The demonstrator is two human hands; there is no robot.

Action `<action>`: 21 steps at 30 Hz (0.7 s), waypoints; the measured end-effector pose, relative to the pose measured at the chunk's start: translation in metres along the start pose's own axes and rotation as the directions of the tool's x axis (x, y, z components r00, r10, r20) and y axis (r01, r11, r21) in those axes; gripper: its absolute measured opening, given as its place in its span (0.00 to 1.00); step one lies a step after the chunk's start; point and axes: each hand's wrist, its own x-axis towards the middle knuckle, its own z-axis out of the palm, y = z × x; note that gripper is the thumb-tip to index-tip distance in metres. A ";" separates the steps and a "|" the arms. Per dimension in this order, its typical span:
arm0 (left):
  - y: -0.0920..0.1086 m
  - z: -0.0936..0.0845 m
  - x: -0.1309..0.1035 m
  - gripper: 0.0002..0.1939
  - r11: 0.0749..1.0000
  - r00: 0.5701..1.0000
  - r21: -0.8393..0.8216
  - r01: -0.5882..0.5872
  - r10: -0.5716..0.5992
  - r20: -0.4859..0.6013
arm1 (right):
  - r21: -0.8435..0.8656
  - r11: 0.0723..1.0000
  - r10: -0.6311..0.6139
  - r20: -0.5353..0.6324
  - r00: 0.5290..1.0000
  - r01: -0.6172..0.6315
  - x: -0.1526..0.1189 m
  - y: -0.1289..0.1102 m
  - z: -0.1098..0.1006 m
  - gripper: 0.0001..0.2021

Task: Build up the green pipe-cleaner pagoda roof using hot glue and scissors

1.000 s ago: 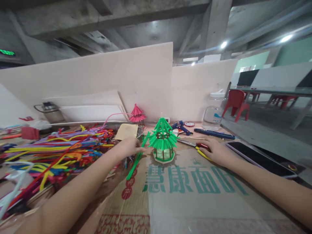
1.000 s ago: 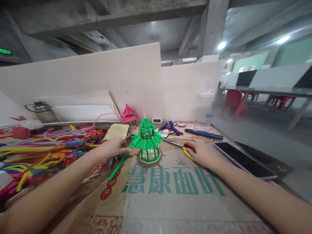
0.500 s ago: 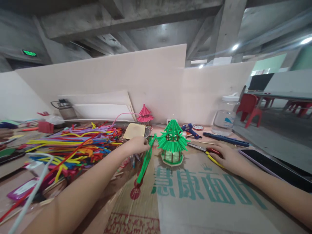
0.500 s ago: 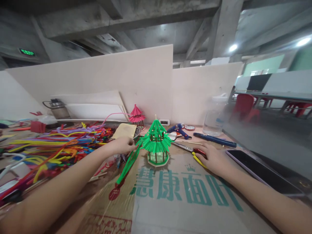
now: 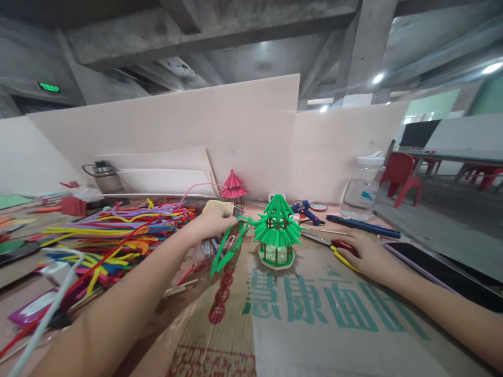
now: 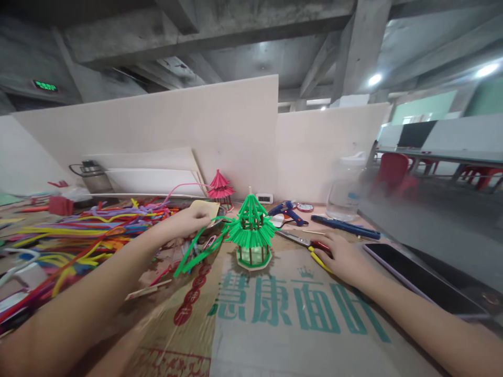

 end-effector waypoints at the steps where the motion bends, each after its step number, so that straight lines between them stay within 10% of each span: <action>1: 0.002 -0.005 -0.001 0.14 0.999 0.998 -0.031 -0.008 0.006 -0.064 | 0.003 1.000 -0.001 -0.002 1.000 0.001 0.000 0.000 0.000 0.20; 8: 0.025 -0.026 -0.015 0.13 0.958 0.931 -0.268 -0.100 -0.005 -0.366 | -0.015 1.000 -0.017 0.001 1.000 0.017 0.001 -0.001 -0.001 0.19; 14: 0.041 -0.029 -0.028 0.08 0.793 0.788 -0.469 -0.388 0.021 -0.616 | -0.014 1.000 0.004 0.024 1.000 -0.004 0.001 -0.002 -0.002 0.19; 21: 0.053 -0.026 -0.041 0.07 0.708 0.738 -0.479 -0.520 0.089 -0.669 | -0.012 1.000 -0.006 0.007 1.000 0.006 0.001 0.001 0.001 0.20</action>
